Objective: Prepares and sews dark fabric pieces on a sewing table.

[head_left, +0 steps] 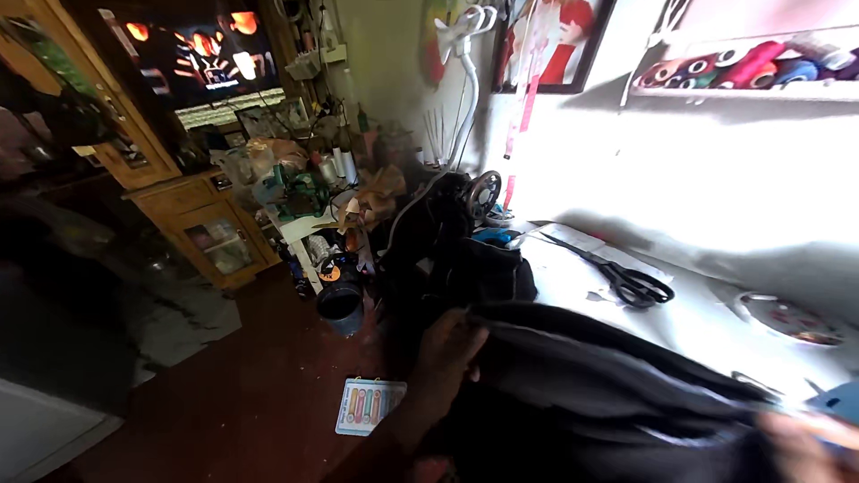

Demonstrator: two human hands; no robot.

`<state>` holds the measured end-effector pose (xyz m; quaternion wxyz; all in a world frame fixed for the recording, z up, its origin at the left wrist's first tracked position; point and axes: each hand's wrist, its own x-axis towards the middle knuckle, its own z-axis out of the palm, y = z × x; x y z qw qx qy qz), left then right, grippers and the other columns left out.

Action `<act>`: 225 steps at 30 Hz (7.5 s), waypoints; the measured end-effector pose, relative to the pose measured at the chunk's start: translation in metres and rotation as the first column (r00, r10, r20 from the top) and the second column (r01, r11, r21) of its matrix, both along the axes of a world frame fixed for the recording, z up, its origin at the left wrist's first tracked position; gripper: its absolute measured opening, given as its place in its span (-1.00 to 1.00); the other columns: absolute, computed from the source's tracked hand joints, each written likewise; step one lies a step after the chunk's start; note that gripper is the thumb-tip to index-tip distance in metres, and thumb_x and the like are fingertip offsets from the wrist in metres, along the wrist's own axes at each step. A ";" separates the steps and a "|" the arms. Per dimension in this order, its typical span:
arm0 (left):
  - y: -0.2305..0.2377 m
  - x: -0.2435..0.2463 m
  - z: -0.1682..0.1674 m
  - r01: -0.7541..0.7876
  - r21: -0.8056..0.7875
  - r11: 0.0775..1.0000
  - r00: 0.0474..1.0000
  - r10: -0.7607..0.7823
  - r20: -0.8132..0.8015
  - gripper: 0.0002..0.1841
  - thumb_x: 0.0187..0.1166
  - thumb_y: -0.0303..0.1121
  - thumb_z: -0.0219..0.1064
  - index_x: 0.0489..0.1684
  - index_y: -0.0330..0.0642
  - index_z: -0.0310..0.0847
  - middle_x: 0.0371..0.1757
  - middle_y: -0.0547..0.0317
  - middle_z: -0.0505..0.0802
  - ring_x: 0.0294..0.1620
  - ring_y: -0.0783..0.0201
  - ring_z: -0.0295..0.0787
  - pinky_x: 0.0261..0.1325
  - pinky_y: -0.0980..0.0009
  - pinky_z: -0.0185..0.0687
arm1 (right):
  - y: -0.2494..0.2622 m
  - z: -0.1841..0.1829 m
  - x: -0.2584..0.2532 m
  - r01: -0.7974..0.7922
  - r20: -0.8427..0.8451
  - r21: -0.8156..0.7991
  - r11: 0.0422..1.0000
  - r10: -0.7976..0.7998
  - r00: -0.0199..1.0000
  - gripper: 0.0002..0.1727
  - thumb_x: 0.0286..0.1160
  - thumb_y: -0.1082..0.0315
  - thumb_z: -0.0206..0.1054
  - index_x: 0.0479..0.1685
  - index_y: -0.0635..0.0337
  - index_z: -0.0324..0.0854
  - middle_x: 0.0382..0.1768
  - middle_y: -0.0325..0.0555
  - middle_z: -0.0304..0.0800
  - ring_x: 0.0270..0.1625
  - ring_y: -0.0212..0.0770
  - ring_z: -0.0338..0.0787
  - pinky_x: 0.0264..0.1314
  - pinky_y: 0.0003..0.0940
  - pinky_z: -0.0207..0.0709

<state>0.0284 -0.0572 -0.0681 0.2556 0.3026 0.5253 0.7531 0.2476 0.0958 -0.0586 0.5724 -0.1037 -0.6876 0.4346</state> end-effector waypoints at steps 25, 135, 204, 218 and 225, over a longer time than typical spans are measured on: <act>0.139 -0.039 -0.016 0.702 -0.523 0.484 0.235 -0.850 -0.472 -0.82 0.36 -0.44 0.58 -0.26 -0.38 0.76 -0.35 0.20 0.86 -0.29 0.54 0.75 -0.10 0.53 0.68 | 0.032 -0.085 -0.025 -0.178 0.077 -0.328 0.928 0.214 0.974 -0.86 0.61 0.47 0.29 -0.14 -0.02 0.70 -0.37 -0.56 0.84 -0.29 -0.64 0.75 -0.11 -0.64 0.64; 0.202 0.054 -0.021 0.419 -0.292 0.860 0.318 -0.440 -0.840 -0.73 0.74 -0.52 0.16 0.07 -0.48 0.79 0.01 -0.23 0.90 0.14 -0.04 0.86 0.39 0.10 0.63 | -0.063 -0.096 -0.009 0.103 0.093 -0.835 0.540 -0.046 0.995 -0.88 0.80 0.44 0.04 0.04 0.17 0.49 -0.47 -0.25 0.90 -0.55 -0.37 0.86 -0.57 -0.51 0.74; 0.223 0.125 -0.122 0.206 -0.718 0.665 -0.152 -0.703 -0.695 -0.14 0.63 0.35 0.08 0.74 -0.15 0.33 0.83 0.07 0.35 0.86 0.07 0.14 0.81 -0.02 0.02 | 0.028 -0.092 0.298 0.909 0.805 0.372 0.186 -0.552 -0.217 -0.41 0.72 0.12 0.21 0.63 0.27 0.46 0.67 0.29 0.41 0.77 0.43 0.23 0.64 0.57 -0.05; 0.223 0.122 -0.126 0.225 -0.694 0.684 -0.138 -0.683 -0.717 -0.11 0.56 0.39 0.14 0.71 -0.12 0.38 0.85 0.11 0.33 0.88 0.12 0.10 0.80 0.00 0.05 | 0.033 -0.124 0.342 0.825 0.766 0.513 0.238 -0.560 -0.315 -0.61 0.76 0.31 0.12 0.41 0.19 0.67 0.44 0.43 0.61 0.64 0.56 0.36 0.60 0.78 -0.33; 0.232 0.118 -0.134 0.256 -0.648 0.718 -0.129 -0.639 -0.758 -0.10 0.52 0.40 0.19 0.67 -0.15 0.43 0.80 0.07 0.40 0.85 0.08 0.18 0.79 -0.01 0.10 | 0.014 -0.085 0.240 0.712 0.775 0.419 0.563 -0.631 0.043 -0.65 0.72 0.40 0.12 0.20 0.33 0.78 0.25 0.36 0.78 0.40 0.50 0.64 0.48 0.48 0.32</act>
